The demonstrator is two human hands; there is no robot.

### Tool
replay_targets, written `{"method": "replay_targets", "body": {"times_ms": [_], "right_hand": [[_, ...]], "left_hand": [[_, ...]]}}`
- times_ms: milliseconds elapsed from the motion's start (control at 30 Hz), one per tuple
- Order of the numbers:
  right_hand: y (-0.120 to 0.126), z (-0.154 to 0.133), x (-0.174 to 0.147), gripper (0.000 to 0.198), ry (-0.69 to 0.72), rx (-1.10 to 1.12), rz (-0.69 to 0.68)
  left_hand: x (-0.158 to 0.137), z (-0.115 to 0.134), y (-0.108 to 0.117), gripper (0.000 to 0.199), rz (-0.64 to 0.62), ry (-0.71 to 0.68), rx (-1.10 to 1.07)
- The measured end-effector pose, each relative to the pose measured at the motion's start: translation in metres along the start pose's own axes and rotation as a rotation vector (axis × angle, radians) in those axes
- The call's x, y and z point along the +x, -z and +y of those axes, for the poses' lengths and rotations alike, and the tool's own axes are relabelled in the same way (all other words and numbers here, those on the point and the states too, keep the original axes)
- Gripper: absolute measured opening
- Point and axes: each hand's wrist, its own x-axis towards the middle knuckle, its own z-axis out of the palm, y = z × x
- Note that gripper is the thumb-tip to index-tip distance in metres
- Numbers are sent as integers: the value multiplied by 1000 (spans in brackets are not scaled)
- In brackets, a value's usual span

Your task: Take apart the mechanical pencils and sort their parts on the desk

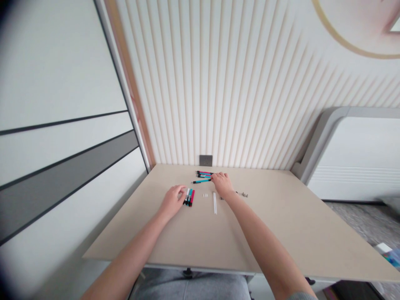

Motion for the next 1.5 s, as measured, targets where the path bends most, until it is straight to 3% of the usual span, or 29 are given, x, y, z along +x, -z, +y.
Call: {"method": "replay_targets", "body": {"times_ms": [167,333,600,967,1200,1500], "right_hand": [[9,-8,-49,22,75,204,175],[6,-15,-81,21,50,403,200],[4,-5,-83,24,93,631,209],[12,-5,-91,28,83,685,220],[7,-3,-91,43,-99,731,148],[11,1,-90,40,-112,704,105]], "left_hand": [[3,6,-1,37,15,-68,-92],[4,10,0,16,-49,-137,-152],[3,8,-1,15,-100,-162,-181],[2,12,-2,16,-79,-256,-176],[2,10,-1,21,-4,-287,-173],[2,7,-4,19,-79,-285,-139]]}}
